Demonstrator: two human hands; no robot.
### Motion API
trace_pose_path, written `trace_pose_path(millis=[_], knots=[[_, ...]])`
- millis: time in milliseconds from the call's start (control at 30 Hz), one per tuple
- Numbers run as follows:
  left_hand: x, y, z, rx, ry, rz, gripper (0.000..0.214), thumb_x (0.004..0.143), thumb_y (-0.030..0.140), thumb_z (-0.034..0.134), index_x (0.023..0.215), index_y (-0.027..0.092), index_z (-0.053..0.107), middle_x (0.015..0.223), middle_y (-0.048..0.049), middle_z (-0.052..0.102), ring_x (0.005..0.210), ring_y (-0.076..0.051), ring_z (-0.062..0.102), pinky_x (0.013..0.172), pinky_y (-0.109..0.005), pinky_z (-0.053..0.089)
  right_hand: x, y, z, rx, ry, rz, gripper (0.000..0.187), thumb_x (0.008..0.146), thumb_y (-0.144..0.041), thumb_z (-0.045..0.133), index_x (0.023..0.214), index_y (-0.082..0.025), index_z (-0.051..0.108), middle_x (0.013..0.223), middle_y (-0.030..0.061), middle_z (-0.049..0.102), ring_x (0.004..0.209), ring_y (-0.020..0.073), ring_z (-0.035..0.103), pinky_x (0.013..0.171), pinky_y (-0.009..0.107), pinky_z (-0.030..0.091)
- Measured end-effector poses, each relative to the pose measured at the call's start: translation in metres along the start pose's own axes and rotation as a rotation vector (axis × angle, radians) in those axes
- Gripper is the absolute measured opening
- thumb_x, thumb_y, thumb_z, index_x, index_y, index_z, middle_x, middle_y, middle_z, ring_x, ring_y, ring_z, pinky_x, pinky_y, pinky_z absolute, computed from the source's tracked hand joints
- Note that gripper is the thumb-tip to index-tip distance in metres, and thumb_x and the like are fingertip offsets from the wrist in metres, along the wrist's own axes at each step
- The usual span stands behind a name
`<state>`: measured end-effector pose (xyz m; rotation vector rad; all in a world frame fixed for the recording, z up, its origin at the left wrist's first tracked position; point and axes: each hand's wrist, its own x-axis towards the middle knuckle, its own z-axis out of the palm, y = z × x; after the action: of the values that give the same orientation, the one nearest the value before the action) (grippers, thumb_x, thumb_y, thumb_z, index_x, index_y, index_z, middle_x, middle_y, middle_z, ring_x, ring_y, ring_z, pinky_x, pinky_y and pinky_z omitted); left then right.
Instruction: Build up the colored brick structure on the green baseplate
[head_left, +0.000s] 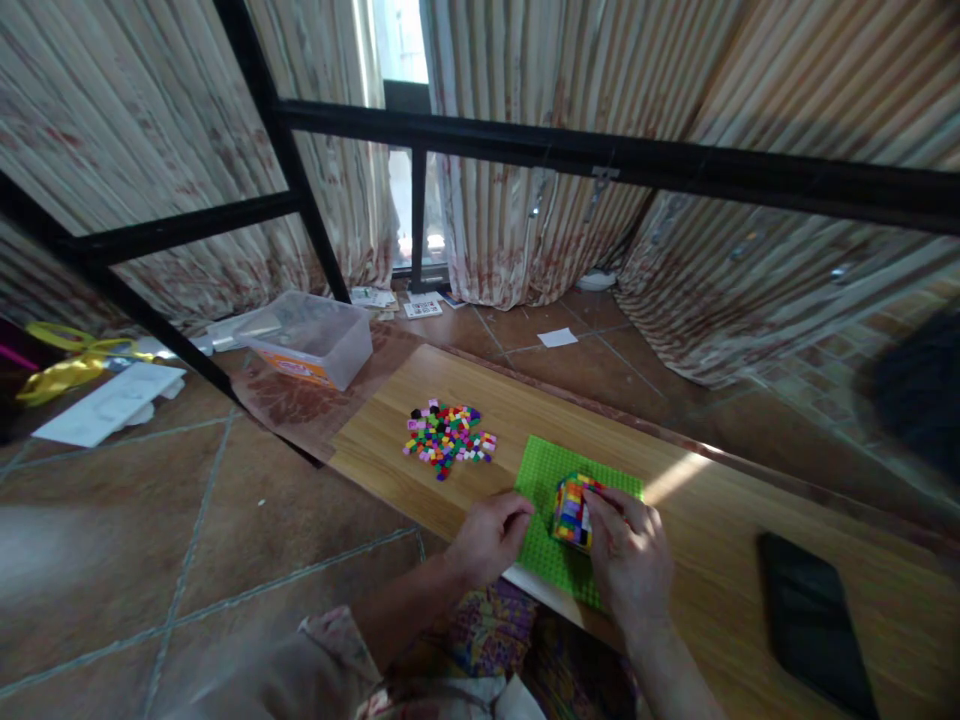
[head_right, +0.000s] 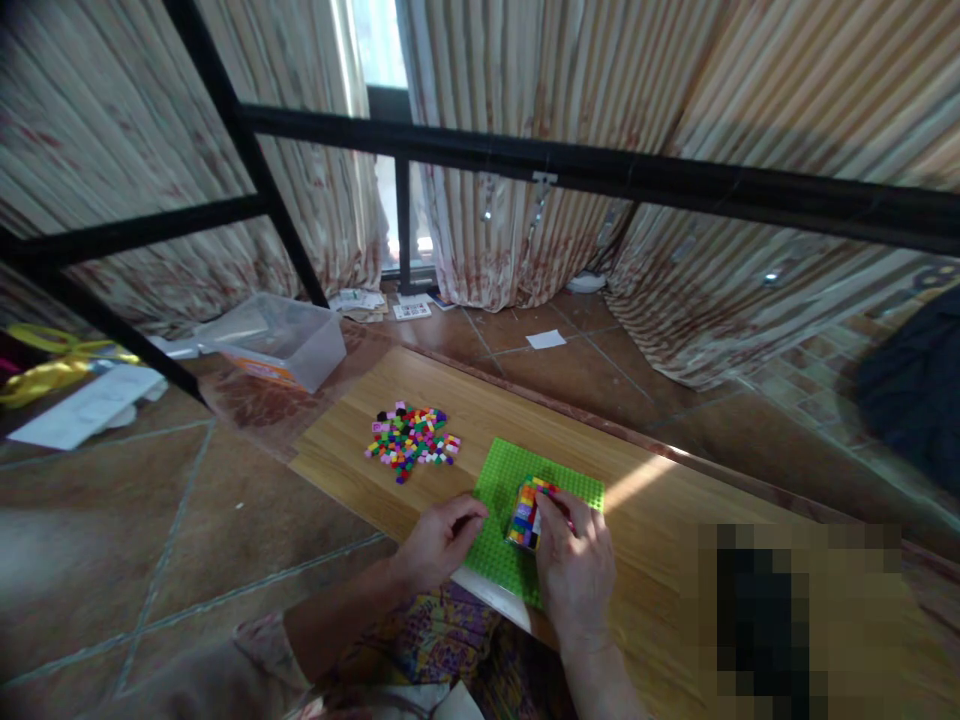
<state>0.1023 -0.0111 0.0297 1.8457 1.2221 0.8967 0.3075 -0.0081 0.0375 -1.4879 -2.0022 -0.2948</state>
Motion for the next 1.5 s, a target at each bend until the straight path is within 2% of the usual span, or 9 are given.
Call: trace_pose_path(millis=[200,400,600,767,900,1000,1133,1367,1500], knots=[[0.011,-0.015,-0.029,0.278,0.283,-0.035,0.018,0.086,0.015,0.047,0.096,0.018,0.061,0.093,-0.0052,0.063,0.088,-0.017,0.058,0.081,-0.029,0.047,-0.001,-0.009,-0.009,0.003,0.051,0.057,0.024,0.092,-0.029,0.049,0.101,-0.022,0.07,0.105,0.0086,0.063,0.092,0.0222,0.054,0.078,0.036,0.046],[0.032,-0.025,-0.051,0.634,0.187,0.046,0.031,0.081,0.01,0.052,0.108,0.02,0.062,0.11,-0.0081,0.057,0.104,-0.023,0.052,0.093,-0.038,0.046,-0.015,-0.026,-0.015,0.143,0.168,0.098,0.018,0.09,-0.026,0.055,0.099,-0.02,0.068,0.103,0.0085,0.064,0.093,0.0202,0.059,0.081,0.036,0.048],[0.043,-0.027,-0.05,0.683,0.145,0.039,0.022,0.086,0.011,0.048,0.099,0.017,0.065,0.111,-0.0106,0.059,0.101,-0.024,0.053,0.091,-0.041,0.045,-0.018,-0.032,-0.033,0.203,0.193,0.152,0.018,0.089,-0.021,0.056,0.102,-0.021,0.068,0.104,0.008,0.064,0.096,0.02,0.06,0.085,0.036,0.049],[0.03,0.0,-0.037,0.28,0.182,0.02,0.016,0.084,0.013,0.051,0.089,0.018,0.065,0.1,-0.0075,0.062,0.099,-0.021,0.055,0.089,-0.035,0.045,-0.022,-0.046,-0.042,0.286,0.155,0.233,0.019,0.09,-0.023,0.055,0.104,-0.022,0.067,0.103,0.0069,0.064,0.094,0.0187,0.061,0.084,0.035,0.051],[0.009,0.035,-0.013,-0.414,0.051,-0.288,0.01,0.079,0.022,0.058,0.083,0.016,0.065,0.075,-0.0016,0.062,0.069,-0.014,0.056,0.067,-0.026,0.045,-0.028,-0.065,-0.039,0.357,0.068,0.217,0.02,0.09,-0.024,0.055,0.107,-0.023,0.066,0.105,0.0065,0.064,0.095,0.0185,0.061,0.082,0.034,0.052],[-0.001,0.055,-0.003,-0.725,0.002,-0.464,0.014,0.075,0.027,0.064,0.082,0.015,0.066,0.069,0.0006,0.061,0.061,-0.01,0.052,0.061,-0.022,0.04,-0.031,-0.073,-0.038,0.378,0.039,0.187,0.021,0.09,-0.023,0.056,0.109,-0.025,0.065,0.106,0.0061,0.064,0.096,0.0188,0.06,0.081,0.035,0.052],[-0.001,0.064,-0.003,-0.835,-0.039,-0.564,0.021,0.068,0.033,0.072,0.073,0.013,0.067,0.063,0.0011,0.06,0.056,-0.007,0.047,0.057,-0.02,0.034,-0.032,-0.072,-0.04,0.399,0.03,0.179,0.018,0.088,-0.021,0.059,0.105,-0.024,0.064,0.102,0.0055,0.064,0.093,0.0181,0.06,0.079,0.034,0.052],[-0.002,0.065,0.006,-1.012,-0.069,-0.72,0.034,0.058,0.041,0.081,0.072,0.013,0.067,0.059,0.0017,0.058,0.055,-0.007,0.047,0.055,-0.02,0.031,-0.033,-0.068,-0.04,0.395,0.138,0.232,0.017,0.086,-0.023,0.062,0.102,-0.021,0.065,0.097,0.0069,0.065,0.089,0.0185,0.061,0.077,0.034,0.053],[-0.002,0.068,0.009,-1.012,-0.065,-0.73,0.035,0.059,0.043,0.081,0.07,0.012,0.067,0.057,0.0019,0.056,0.055,-0.007,0.047,0.054,-0.02,0.031,-0.032,-0.067,-0.041,0.394,0.122,0.257,0.016,0.087,-0.024,0.06,0.102,-0.021,0.068,0.097,0.0065,0.066,0.088,0.0179,0.062,0.077,0.033,0.053]])
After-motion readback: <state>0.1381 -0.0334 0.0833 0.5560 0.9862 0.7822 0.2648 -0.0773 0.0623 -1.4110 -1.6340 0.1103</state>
